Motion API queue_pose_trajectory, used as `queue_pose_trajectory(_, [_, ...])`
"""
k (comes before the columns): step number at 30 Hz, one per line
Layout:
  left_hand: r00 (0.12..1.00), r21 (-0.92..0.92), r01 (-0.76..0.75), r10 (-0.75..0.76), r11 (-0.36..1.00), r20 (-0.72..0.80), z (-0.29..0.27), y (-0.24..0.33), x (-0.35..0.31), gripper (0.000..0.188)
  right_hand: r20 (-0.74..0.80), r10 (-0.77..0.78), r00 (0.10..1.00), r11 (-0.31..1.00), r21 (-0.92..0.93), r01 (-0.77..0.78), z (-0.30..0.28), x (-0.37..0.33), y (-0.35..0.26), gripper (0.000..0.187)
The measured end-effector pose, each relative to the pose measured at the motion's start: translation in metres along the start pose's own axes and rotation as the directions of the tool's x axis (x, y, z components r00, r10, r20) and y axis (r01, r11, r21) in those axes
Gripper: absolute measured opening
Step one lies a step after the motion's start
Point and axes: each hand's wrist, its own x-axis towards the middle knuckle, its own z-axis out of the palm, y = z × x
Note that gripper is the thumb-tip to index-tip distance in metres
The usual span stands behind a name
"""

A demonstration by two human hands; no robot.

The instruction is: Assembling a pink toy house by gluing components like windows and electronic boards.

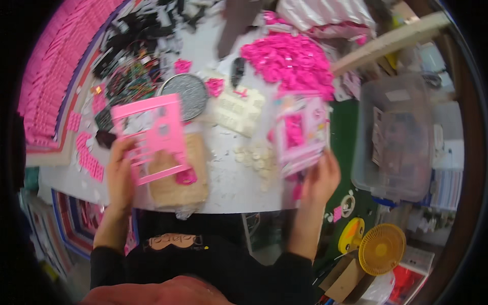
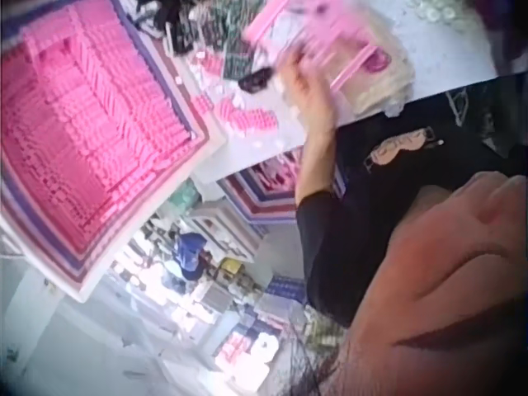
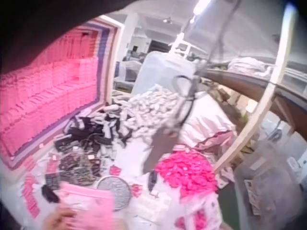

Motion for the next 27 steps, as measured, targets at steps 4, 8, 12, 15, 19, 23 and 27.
queue_pose_trajectory(4, [0.992,-0.376,-0.063,0.099,0.925,0.078,0.051,-0.017,-0.004,0.044,0.340,0.238,0.910,0.961,-0.216,-0.171,0.060,-0.126,0.049,0.035])
queue_pose_trajectory(8, [0.964,-0.759,0.219,-0.258,0.613,0.069,0.034,-0.008,-0.006,0.040,0.837,-0.120,0.534,0.784,-0.250,0.568,0.102,-0.127,0.045,0.052])
queue_pose_trajectory(12, [0.942,-0.773,0.329,-0.244,0.542,0.230,0.008,-0.014,-0.012,0.039,0.753,0.183,0.632,0.982,-0.172,-0.080,0.123,-0.112,0.078,0.068])
queue_pose_trajectory(15, [0.973,-0.587,0.213,-0.222,0.781,0.058,0.018,-0.018,-0.011,0.047,0.833,0.436,0.341,0.833,-0.229,-0.504,0.132,-0.122,0.091,0.060])
queue_pose_trajectory(19, [0.944,-0.240,-0.193,0.114,0.951,-0.309,0.026,-0.028,-0.010,0.078,0.825,0.295,0.482,0.945,-0.179,-0.273,0.149,-0.144,0.091,0.051])
queue_pose_trajectory(23, [0.992,0.188,-0.071,0.089,0.980,-0.089,0.008,-0.019,-0.010,0.106,0.848,0.259,0.462,0.965,-0.205,-0.163,0.153,-0.149,0.082,0.047])
queue_pose_trajectory(27, [0.978,0.090,-0.145,0.157,0.985,-0.136,0.009,-0.030,-0.010,0.107,0.827,0.289,0.481,0.956,-0.226,-0.187,0.152,-0.153,0.084,0.047])
